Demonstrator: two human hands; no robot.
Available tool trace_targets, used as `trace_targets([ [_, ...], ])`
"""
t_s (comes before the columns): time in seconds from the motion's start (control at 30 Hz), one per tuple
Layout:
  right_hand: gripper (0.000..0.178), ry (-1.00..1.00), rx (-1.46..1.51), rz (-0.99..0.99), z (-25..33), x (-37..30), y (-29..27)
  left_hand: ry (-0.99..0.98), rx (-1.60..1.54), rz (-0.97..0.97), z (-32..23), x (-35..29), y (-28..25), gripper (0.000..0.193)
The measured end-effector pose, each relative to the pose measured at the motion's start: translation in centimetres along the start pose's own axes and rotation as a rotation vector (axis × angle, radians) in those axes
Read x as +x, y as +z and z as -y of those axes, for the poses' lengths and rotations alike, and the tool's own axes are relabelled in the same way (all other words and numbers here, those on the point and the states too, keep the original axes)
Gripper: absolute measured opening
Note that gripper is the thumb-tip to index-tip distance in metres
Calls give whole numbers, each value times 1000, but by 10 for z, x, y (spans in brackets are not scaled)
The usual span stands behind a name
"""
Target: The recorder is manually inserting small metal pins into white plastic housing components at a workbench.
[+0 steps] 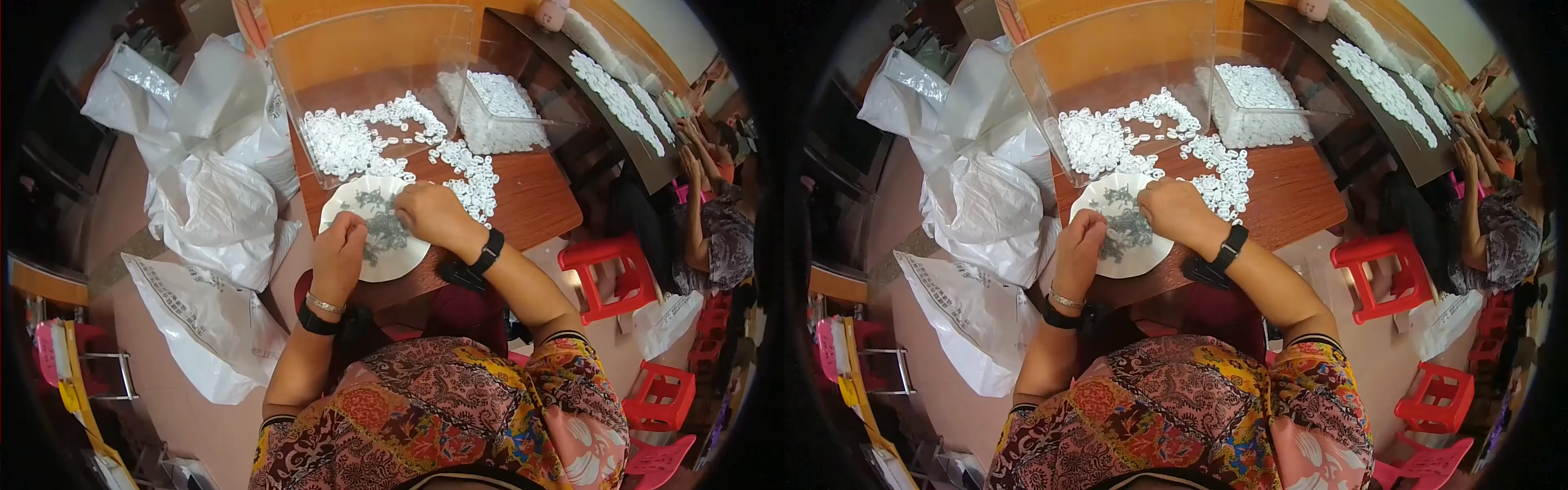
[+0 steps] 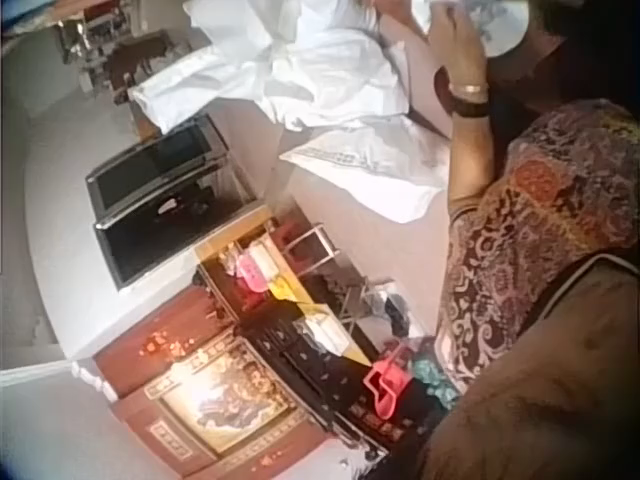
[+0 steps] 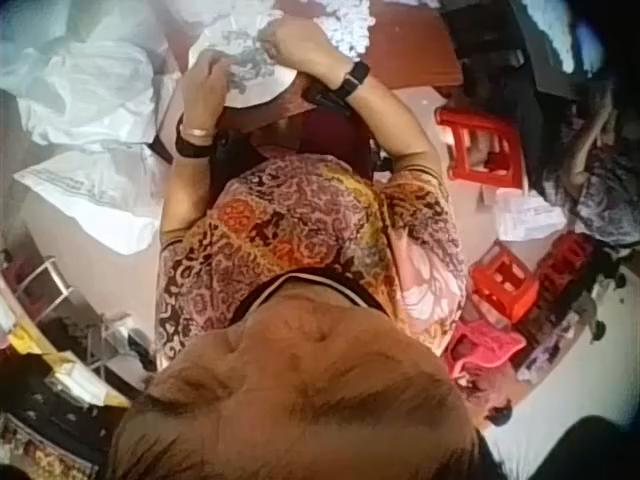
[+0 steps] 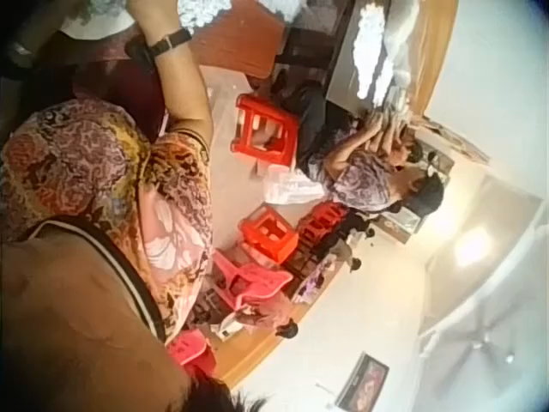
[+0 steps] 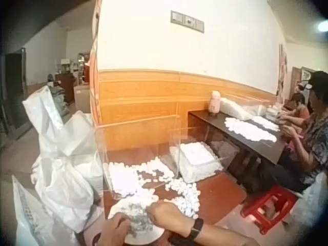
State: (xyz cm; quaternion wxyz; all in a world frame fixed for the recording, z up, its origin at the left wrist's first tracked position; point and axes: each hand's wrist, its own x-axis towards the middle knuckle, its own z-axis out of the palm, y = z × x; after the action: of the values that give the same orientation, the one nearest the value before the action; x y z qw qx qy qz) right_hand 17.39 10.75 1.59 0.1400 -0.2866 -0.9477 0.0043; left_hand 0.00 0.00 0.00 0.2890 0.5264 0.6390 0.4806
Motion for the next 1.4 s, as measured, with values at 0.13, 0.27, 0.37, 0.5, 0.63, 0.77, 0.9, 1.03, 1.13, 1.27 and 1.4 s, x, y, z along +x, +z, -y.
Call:
trace_targets([
  [0.13,9,177,653,53,12,-7,-21,-54,-234,95,0,0,4,24],
  [0.27,9,70,778,-72,25,-15,-30,-205,-543,249,-9,-3,12,27],
  [0.37,10,-43,586,-213,32,-21,-29,-312,-647,295,-13,-7,12,22],
  [0.5,15,61,592,-242,43,-33,-34,-411,-781,384,-15,-19,9,17],
  [0.63,24,88,600,-282,58,-38,-36,-429,-902,345,-11,-27,10,13],
  [0.77,25,111,643,-339,64,-40,-26,-429,-915,294,-14,-32,11,13],
  [0.9,23,113,705,-305,59,-39,-26,-423,-903,333,-20,-33,9,13],
  [1.03,22,20,733,-237,57,-39,-28,-331,-734,364,-11,-34,3,13],
  [1.13,21,-12,713,-225,57,-35,-30,-244,-566,373,-5,-35,2,16],
  [1.27,18,-22,670,-199,56,-30,-35,-326,-730,239,-9,-36,5,15],
  [1.4,14,-49,529,-237,23,-20,-38,-347,-786,146,-9,-35,-6,14],
])
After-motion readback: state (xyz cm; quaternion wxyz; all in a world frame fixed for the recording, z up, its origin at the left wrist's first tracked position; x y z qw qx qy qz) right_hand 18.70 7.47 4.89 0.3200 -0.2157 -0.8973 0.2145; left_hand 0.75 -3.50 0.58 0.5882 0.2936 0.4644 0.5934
